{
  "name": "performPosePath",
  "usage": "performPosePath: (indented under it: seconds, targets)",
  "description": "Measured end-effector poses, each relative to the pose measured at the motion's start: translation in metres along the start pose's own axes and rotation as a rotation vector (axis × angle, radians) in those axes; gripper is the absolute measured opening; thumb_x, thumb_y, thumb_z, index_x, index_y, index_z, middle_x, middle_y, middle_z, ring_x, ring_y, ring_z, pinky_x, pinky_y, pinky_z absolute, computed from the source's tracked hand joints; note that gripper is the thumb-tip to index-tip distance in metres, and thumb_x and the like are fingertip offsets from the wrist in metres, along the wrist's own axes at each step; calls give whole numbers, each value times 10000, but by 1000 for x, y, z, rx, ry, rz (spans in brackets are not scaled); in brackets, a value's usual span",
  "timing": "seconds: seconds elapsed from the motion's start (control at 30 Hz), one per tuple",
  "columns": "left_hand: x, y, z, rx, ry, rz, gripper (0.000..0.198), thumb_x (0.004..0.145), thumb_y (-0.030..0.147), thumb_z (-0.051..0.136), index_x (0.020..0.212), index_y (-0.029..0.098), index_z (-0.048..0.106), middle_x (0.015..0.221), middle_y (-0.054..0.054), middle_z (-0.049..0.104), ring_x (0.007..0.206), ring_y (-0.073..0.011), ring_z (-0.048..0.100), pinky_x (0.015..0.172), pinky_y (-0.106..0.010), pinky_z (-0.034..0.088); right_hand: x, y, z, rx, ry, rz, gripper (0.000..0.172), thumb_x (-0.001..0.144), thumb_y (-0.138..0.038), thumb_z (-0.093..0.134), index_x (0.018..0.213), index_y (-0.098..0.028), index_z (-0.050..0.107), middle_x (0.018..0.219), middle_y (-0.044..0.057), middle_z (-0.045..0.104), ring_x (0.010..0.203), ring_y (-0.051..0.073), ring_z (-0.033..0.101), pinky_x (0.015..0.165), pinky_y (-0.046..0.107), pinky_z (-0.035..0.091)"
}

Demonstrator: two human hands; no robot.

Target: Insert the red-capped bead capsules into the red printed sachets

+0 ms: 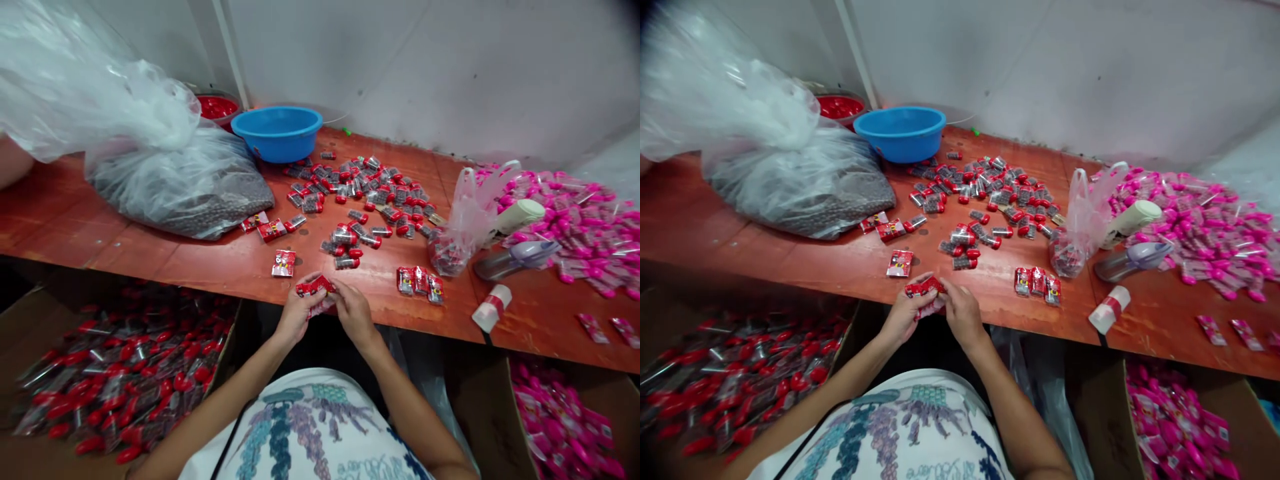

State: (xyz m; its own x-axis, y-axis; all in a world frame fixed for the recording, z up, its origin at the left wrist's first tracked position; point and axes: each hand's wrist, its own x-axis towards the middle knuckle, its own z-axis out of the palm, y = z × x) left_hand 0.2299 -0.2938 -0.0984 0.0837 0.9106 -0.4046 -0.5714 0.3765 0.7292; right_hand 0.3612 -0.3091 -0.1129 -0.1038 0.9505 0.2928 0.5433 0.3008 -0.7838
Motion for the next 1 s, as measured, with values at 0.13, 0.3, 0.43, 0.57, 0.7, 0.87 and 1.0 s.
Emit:
performPosePath:
  seconds: [0.13, 0.3, 0.43, 0.57, 0.7, 0.87, 1.0]
  targets:
    - [0, 7, -7, -7, 55, 31, 490, 546, 150, 824, 1005, 148, 654, 841, -61, 713, 700, -161, 671, 666, -266, 542, 16, 6, -8, -132, -132, -74, 387, 898, -178, 417, 1260, -238, 543, 1026, 72, 683, 899, 203, 632, 794, 335, 510]
    - [6, 9, -11, -117, 111, -29, 322, 545, 105, 808, 830, 105, 658, 717, -57, 698, 625, -166, 662, 628, -274, 543, 39, 22, -3, -340, -7, 36, 333, 920, -350, 457, 1201, -227, 586, 1009, 96, 638, 897, 219, 600, 762, 333, 480]
    - [9, 12, -15, -189, 158, -117, 158, 623, 80, 740, 751, 93, 649, 695, -69, 688, 593, -151, 650, 600, -259, 539, 41, 38, 3, -549, 119, 71, 421, 819, -468, 599, 1152, -211, 617, 995, 118, 546, 890, 244, 536, 761, 371, 454]
    - [10, 14, -19, -196, 233, -132, 117, 631, 40, 712, 704, 87, 633, 636, -59, 668, 530, -136, 626, 535, -230, 514, 19, 43, -4, -556, 113, 61, 271, 884, -379, 514, 987, -164, 643, 983, 128, 527, 892, 244, 510, 788, 388, 447]
    - [11, 11, -17, -247, 249, -155, 117, 653, 12, 702, 720, 84, 638, 652, -62, 679, 555, -148, 646, 555, -237, 532, -4, 41, -16, -403, 121, 144, 324, 868, -263, 484, 1168, -152, 535, 988, 101, 542, 889, 226, 534, 795, 368, 463]
    - [10, 10, -7, -285, 253, -193, 84, 748, 24, 646, 704, 94, 631, 625, -48, 672, 518, -121, 633, 506, -204, 519, -9, 32, -23, -412, 1, 355, 522, 787, -247, 525, 1305, -234, 464, 1065, 75, 488, 829, 207, 577, 721, 334, 480]
    - [8, 14, -3, -338, 255, -213, 106, 796, 32, 603, 713, 93, 628, 633, -54, 678, 515, -118, 635, 495, -202, 525, -8, 29, -24, -339, -24, 403, 496, 761, -236, 536, 1257, -249, 517, 1049, 63, 511, 843, 210, 594, 734, 333, 481]
